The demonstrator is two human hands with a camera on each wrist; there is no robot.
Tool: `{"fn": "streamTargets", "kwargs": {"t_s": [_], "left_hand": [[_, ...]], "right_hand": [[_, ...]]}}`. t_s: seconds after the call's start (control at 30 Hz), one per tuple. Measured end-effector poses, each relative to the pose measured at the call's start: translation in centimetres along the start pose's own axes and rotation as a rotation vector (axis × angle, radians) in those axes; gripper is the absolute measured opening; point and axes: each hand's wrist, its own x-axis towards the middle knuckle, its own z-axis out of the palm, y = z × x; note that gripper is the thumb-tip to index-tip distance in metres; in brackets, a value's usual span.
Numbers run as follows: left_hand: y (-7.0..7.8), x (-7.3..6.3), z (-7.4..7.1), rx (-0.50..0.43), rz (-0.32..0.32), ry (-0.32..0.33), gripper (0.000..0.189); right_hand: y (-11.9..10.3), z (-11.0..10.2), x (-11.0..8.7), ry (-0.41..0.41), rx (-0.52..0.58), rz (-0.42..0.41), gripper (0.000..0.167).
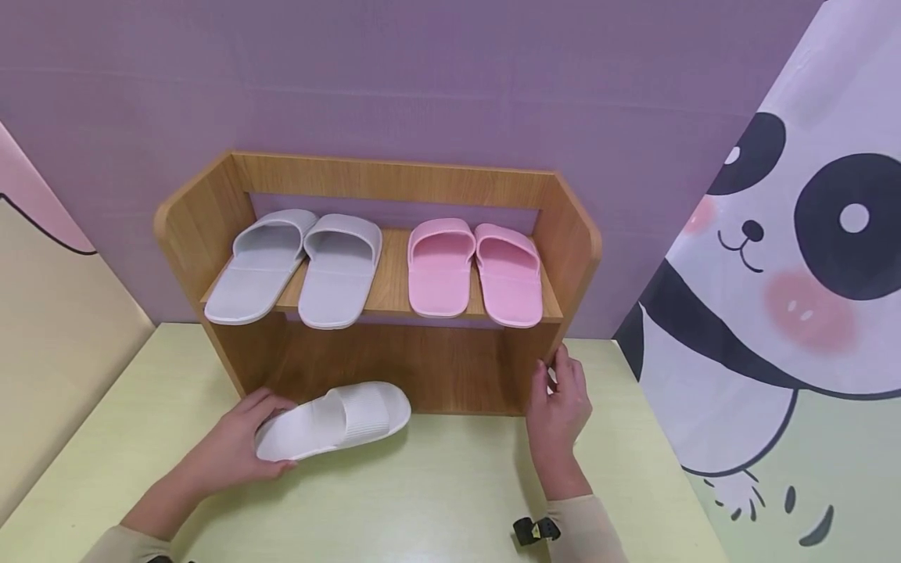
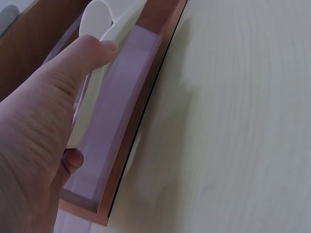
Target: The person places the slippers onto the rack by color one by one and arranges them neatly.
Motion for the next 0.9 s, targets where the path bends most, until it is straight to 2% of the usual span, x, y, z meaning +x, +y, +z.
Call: {"fn": "streamTargets", "kwargs": {"t_s": [0.2, 0.47, 0.9], "left_hand": [[0.8, 0.7, 0.4, 0.01, 0.02, 0.065, 0.076], [1.5, 1.6, 1.0, 0.028, -0.011, 0.124, 0.074], [2.6, 3.2, 2.0, 0.02, -0.129, 0.192, 0.078]], "right_hand": [[-0.1, -0.1, 0.0, 0.006, 0.014, -0.018, 0.036], [-0.1, -0.2, 0.0, 0.017, 0.043, -0.033, 0.035], [-0.1, -0.1, 0.0, 0.021, 0.046, -0.022, 0.034]]}}
